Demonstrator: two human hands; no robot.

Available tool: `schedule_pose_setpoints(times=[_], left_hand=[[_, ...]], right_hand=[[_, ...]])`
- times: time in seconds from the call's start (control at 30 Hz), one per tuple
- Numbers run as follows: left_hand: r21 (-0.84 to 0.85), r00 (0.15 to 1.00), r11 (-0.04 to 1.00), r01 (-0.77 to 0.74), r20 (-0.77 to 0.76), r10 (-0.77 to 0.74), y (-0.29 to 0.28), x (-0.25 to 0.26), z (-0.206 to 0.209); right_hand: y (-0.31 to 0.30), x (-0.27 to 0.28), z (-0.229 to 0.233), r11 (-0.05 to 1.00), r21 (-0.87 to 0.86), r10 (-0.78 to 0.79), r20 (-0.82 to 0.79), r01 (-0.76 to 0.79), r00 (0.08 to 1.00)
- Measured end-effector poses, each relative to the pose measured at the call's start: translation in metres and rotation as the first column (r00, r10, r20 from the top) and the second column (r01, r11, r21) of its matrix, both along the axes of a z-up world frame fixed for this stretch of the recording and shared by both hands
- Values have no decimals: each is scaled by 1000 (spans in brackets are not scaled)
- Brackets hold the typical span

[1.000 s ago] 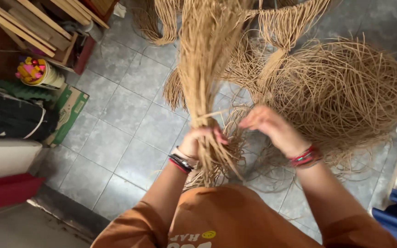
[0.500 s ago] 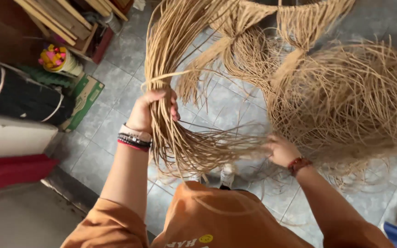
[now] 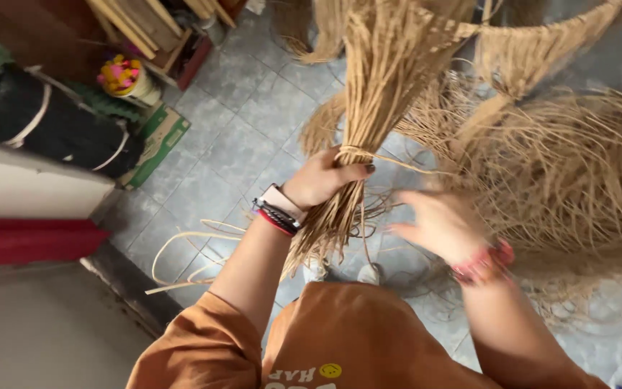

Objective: Tying natural fibers onto a circular frame to create a decorative furniture piece

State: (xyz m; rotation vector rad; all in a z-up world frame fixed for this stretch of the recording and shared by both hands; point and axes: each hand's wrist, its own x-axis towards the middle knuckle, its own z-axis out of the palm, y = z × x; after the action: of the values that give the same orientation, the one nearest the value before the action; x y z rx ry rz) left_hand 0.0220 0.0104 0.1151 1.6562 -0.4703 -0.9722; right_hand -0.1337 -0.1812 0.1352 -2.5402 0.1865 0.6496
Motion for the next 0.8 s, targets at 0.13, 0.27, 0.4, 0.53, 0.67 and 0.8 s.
schedule_pose_setpoints(times=[0.13, 0.27, 0.4, 0.53, 0.67, 0.8], left_hand=[[142, 987, 987, -80, 149, 59, 28, 19, -1], [105, 998, 992, -71, 7, 70, 33, 25, -22], [173, 984, 985, -2, 178, -29, 35, 22, 8], [51, 580, 974, -220, 810, 89, 78, 23, -11], [9, 829, 991, -137, 549, 110, 160, 2, -97], [77, 848, 947, -311, 472, 239, 205, -2, -184]], right_hand=[[21, 0, 78, 982, -126, -153, -69, 143, 986], [46, 40, -40, 955, 220, 69, 480, -197, 874], [89, 95, -115, 532, 738, -45, 515, -415, 856], [114, 114, -171, 40, 996, -321, 82, -73, 943], [144, 134, -145, -391, 907, -523, -357, 155, 774], [135, 182, -102, -456, 863, -545, -465, 218, 698]])
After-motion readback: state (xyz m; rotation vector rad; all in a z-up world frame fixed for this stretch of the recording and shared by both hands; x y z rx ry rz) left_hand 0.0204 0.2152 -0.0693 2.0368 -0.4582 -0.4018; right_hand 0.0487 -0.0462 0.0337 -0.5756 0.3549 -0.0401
